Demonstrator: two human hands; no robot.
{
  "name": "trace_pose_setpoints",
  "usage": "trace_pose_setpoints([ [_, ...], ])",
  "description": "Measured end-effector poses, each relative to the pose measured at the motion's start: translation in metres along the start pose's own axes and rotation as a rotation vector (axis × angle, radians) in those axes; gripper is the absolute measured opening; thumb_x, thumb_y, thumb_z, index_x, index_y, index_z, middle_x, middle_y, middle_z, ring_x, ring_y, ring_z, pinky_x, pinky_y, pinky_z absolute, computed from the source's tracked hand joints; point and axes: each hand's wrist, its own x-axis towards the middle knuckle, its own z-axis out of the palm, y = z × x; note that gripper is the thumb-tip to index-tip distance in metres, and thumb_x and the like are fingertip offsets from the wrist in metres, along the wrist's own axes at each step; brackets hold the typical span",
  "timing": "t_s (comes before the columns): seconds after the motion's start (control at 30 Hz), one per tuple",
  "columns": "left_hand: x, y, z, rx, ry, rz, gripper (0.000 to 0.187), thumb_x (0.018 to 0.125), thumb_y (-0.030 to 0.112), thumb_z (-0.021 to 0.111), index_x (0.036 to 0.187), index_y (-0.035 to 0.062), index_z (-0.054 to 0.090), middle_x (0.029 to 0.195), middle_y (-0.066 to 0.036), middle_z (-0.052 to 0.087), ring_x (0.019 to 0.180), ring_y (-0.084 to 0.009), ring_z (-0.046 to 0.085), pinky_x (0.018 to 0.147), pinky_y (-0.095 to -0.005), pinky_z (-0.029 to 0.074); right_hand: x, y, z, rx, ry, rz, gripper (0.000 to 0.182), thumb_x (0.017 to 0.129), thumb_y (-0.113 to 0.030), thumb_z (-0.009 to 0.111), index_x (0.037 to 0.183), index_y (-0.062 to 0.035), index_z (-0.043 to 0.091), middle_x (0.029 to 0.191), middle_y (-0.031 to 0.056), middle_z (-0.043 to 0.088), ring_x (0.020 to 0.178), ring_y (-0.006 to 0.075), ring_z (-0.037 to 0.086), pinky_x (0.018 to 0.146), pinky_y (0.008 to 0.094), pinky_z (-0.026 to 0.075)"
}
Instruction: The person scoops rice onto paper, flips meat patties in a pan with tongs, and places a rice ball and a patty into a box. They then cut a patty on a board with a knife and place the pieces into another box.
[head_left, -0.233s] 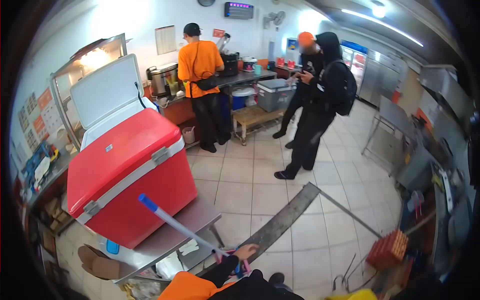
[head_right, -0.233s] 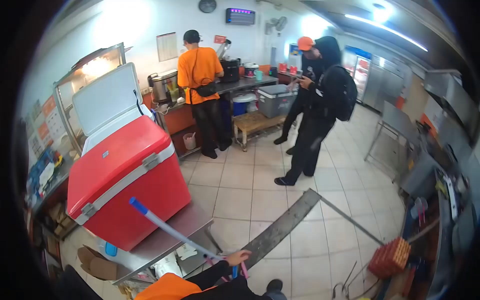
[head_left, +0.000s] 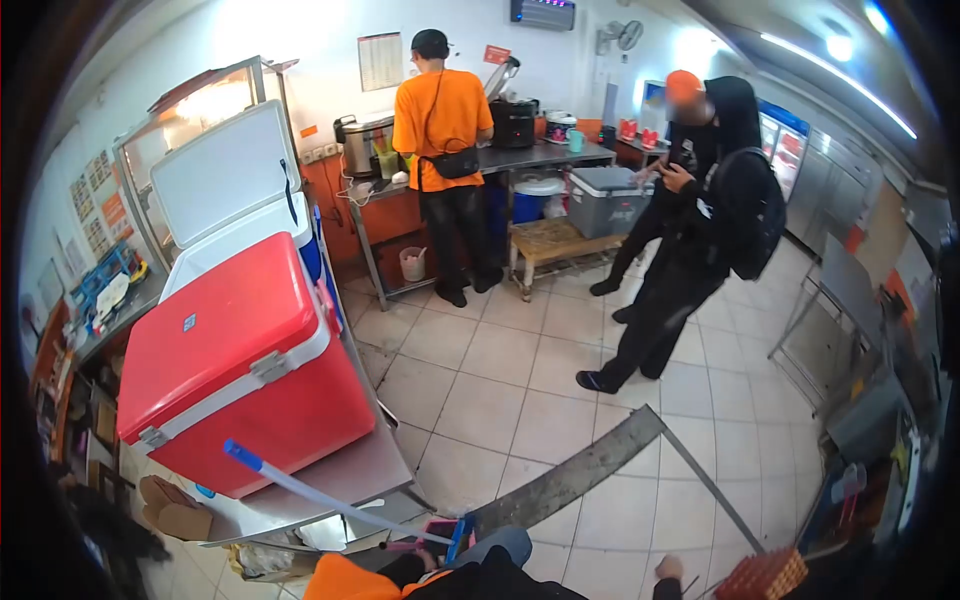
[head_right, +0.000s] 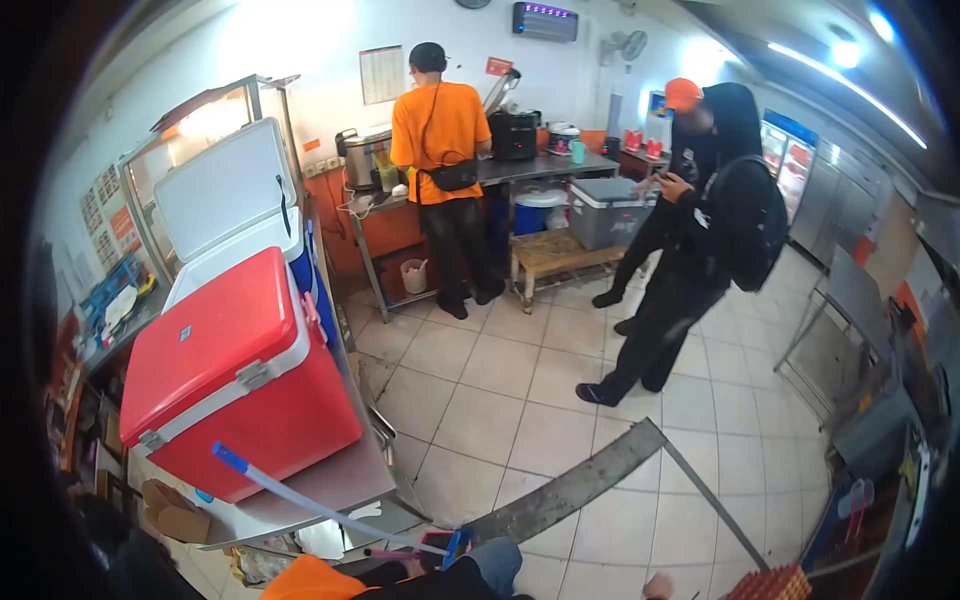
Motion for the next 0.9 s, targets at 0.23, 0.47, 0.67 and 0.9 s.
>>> trace_pose_setpoints([
  [0.23,0.04,0.061,-0.066,-0.528,0.041,-0.175,0.039,0.08,0.019,0.057,0.115,0.0037,0.054,0.102,-0.012,0.061,0.091,-0.0205,0.059,0.078,-0.0318,0.046,0.182,-0.223,-0.273,0.684,0.52,-0.505,0.011,0.074,-0.008,0.055,0.085,-0.0049,0.057,0.079,0.0157,0.056,0.08,0.0315,0.056,0.068,0.0398,0.044],
  [0.47,0.15,0.132,-0.166,-1.052,0.149,-0.119,0.038,0.08,0.019,0.058,0.115,0.0054,0.054,0.102,-0.008,0.061,0.09,-0.017,0.059,0.076,-0.029,0.047,0.248,-0.428,-0.241,1.146,-0.177,-0.356,0.013,0.073,-0.008,0.054,0.077,0.0005,0.062,0.067,0.0113,0.062,0.057,0.0237,0.062,0.047,0.0333,0.048],
  [0.67,0.232,0.198,-0.396,-1.279,0.25,0.011,0.038,0.082,0.021,0.058,0.117,0.0083,0.053,0.102,-0.002,0.059,0.091,-0.0129,0.057,0.075,-0.0267,0.047,0.349,-0.596,-0.335,0.929,-0.249,-0.418,0.013,0.075,-0.009,0.054,0.077,0.002,0.061,0.061,0.0081,0.059,0.05,0.017,0.057,0.04,0.028,0.044],
  [0.9,0.348,0.217,-0.63,-1.522,0.338,0.052,0.041,0.083,0.027,0.055,0.121,0.0123,0.049,0.105,-0.002,0.058,0.093,-0.0137,0.056,0.076,-0.0301,0.046,0.405,-0.964,-0.527,1.204,-0.241,-1.189,0.006,0.078,-0.006,0.059,0.084,-0.0036,0.059,0.066,0.0013,0.057,0.053,0.0071,0.048,0.044,0.0219,0.037],
])
